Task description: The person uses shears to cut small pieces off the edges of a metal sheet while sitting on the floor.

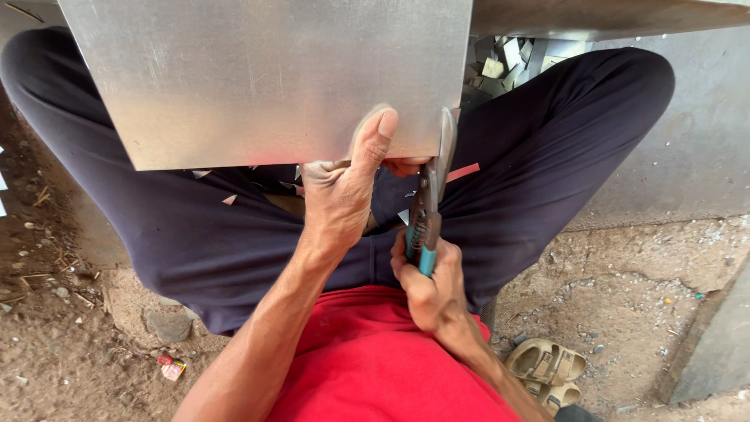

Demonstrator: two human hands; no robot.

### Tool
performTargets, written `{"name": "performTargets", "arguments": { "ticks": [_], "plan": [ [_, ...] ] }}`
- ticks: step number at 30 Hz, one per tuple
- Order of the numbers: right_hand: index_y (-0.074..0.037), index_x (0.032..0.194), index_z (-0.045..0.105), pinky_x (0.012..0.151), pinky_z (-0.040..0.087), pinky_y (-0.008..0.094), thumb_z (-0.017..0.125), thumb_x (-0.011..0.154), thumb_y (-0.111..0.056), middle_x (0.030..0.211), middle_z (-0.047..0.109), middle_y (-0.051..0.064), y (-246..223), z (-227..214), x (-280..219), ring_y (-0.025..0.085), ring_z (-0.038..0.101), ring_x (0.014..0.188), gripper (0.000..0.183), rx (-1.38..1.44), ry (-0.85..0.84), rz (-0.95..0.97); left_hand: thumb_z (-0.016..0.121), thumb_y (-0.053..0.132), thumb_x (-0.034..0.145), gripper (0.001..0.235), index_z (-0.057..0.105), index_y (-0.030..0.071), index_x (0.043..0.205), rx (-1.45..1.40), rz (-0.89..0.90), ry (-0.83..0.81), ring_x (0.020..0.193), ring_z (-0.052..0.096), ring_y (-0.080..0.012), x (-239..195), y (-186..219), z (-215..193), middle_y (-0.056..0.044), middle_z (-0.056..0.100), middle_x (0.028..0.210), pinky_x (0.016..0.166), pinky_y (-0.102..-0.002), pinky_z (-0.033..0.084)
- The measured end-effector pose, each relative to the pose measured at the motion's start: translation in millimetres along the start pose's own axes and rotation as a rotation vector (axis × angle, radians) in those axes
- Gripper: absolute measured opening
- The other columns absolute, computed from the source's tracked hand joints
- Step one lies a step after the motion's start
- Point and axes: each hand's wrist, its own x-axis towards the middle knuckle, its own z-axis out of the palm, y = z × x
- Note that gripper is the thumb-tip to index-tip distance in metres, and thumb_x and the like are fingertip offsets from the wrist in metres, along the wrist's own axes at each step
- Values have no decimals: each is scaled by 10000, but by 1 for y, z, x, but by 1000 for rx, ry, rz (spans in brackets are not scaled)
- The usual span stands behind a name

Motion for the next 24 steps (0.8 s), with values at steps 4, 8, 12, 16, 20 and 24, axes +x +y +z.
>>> {"name": "performTargets", "arguments": {
  "ticks": [4,8,12,16,20,24],
  "plan": [
    [-31,853,635,463,412,351,597,732,-70,635,562,42,0,-9,7,165,518,527,133,-149,75,56,738,294,956,291,737,3,967,-33,-5,-8,689,662,-100,3,17,-14,-16,722,792,631,-258,545],
    [-20,918,599,549,436,413,557,788,-107,631,546,151,-19,-54,5,335,551,552,162,-713,132,-139,816,244,942,300,670,13,818,-144,31,351,562,509,-105,3,13,-13,-3,606,697,523,-290,439],
    [-39,875,624,602,479,368,560,831,-160,663,561,123,-2,-54,-14,287,553,578,143,-413,-43,-255,876,182,828,234,703,31,873,-68,206,294,698,550,-39,-10,3,33,72,640,824,636,-239,464],
    [-11,766,626,517,454,331,560,746,-141,571,576,76,24,-49,-23,169,547,525,147,-251,-4,31,875,159,873,218,723,16,811,47,95,337,622,503,-52,-6,-7,24,45,629,750,563,-244,404],
    [7,794,614,510,449,288,555,749,-99,600,581,40,35,-48,-27,107,518,537,129,-12,8,22,844,128,896,131,761,27,898,81,186,239,701,597,-57,3,-19,8,37,706,820,647,-234,481],
    [16,799,612,506,431,274,569,761,-64,603,574,34,37,-46,-22,94,517,543,99,-57,18,-5,849,103,877,149,755,14,953,-20,115,-1,789,652,-68,8,-15,-15,33,729,889,747,-236,544]
  ]
}}
